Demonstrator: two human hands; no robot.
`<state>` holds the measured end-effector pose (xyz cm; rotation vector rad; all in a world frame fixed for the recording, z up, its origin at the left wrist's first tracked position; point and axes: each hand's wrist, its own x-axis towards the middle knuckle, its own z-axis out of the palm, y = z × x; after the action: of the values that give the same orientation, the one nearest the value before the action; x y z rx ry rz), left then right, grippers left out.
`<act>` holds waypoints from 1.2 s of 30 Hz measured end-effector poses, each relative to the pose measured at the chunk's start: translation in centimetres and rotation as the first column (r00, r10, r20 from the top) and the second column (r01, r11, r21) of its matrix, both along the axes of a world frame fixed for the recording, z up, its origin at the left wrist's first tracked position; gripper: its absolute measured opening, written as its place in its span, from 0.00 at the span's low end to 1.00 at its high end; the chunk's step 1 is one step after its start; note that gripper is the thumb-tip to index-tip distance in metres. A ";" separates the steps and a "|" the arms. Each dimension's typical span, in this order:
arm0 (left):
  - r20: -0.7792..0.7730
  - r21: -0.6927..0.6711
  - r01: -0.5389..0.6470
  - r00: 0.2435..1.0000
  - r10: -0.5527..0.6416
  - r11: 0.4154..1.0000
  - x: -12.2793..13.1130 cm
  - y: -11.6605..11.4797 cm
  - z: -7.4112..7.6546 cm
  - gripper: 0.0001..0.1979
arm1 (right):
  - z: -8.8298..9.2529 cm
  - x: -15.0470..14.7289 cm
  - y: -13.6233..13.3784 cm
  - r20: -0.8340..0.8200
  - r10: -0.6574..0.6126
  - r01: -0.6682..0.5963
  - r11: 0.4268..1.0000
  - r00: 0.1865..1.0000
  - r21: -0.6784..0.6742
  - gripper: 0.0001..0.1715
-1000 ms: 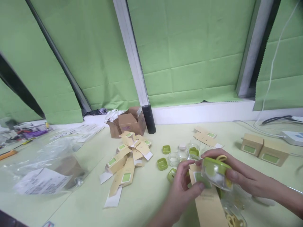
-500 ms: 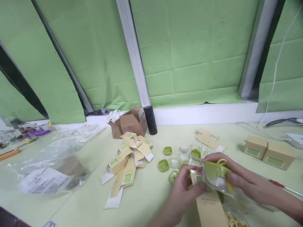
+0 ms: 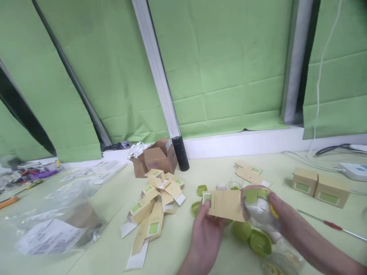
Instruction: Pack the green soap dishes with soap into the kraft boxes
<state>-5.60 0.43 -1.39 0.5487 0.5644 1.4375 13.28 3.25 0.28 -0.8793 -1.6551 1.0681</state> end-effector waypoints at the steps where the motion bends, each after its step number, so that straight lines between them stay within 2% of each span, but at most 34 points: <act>1: 0.021 0.012 0.028 0.999 -0.028 1.000 0.1 0.0 -0.3 0.16 | -0.3 -0.3 -0.3 -0.043 0.019 -0.021 0.998 0.999 -0.052 0.35; 4: -0.034 0.080 0.173 0.985 -0.171 0.982 0.4 -0.1 -1.5 0.20 | -0.3 -0.6 -0.9 -0.154 0.066 -0.093 0.980 0.986 -0.178 0.36; 7: -0.275 0.187 0.312 0.927 -0.255 0.932 0.5 -0.5 -1.8 0.26 | 0.9 -0.2 -1.2 -0.177 0.081 -0.118 0.970 0.981 -0.211 0.35; 10: -0.520 0.216 0.391 0.822 -0.233 0.895 0.3 -1.4 -0.7 0.37 | 2.3 -0.1 -1.4 -0.135 0.109 -0.141 0.956 0.985 -0.258 0.32; 12: -0.622 0.180 0.411 0.751 -0.220 0.894 0.1 -2.1 0.3 0.43 | 2.8 -0.3 -1.4 -0.098 0.078 -0.100 0.962 0.992 -0.254 0.30; 14: -0.686 0.147 0.423 0.695 -0.216 0.894 -0.1 -2.6 1.0 0.41 | 2.8 -0.4 -1.2 -0.077 0.009 -0.026 0.974 0.997 -0.223 0.29; 16: -0.727 0.136 0.428 0.656 -0.204 0.894 -0.1 -2.8 1.0 0.37 | 2.6 -0.3 -1.0 -0.064 -0.045 0.032 0.982 0.997 -0.188 0.27; 18: -0.740 0.149 0.405 0.650 -0.170 0.902 0.0 -2.6 0.4 0.34 | 2.6 0.0 -0.6 -0.018 -0.029 0.026 0.986 0.999 -0.163 0.26; 23: -0.757 0.195 0.235 0.653 -0.006 0.952 0.5 -1.6 -1.7 0.34 | 3.0 0.8 0.0 0.230 0.149 -0.126 0.986 0.962 -0.111 0.25; 28: -0.764 0.303 0.165 0.631 0.136 0.939 0.9 -1.3 -2.8 0.35 | 3.1 1.0 -0.2 0.398 0.193 -0.173 0.981 0.897 -0.085 0.27; 31: -0.719 0.349 0.090 0.664 0.205 0.933 0.9 -1.3 -3.5 0.35 | 3.1 1.0 -0.2 0.392 0.174 -0.190 0.982 0.903 0.000 0.24; 33: -0.703 0.362 0.043 0.668 0.242 0.931 0.9 -1.2 -4.0 0.30 | 3.0 1.0 -0.2 0.337 0.157 -0.181 0.983 0.928 0.040 0.21; 36: -0.704 0.379 0.013 0.653 0.279 0.925 0.7 -0.9 -4.3 0.21 | 2.6 1.2 -0.4 0.262 0.269 -0.293 0.954 0.927 0.060 0.24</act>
<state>-4.86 -0.51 -5.73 1.4667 1.0253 1.4245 14.45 2.87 2.88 -0.7499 -2.0775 1.0888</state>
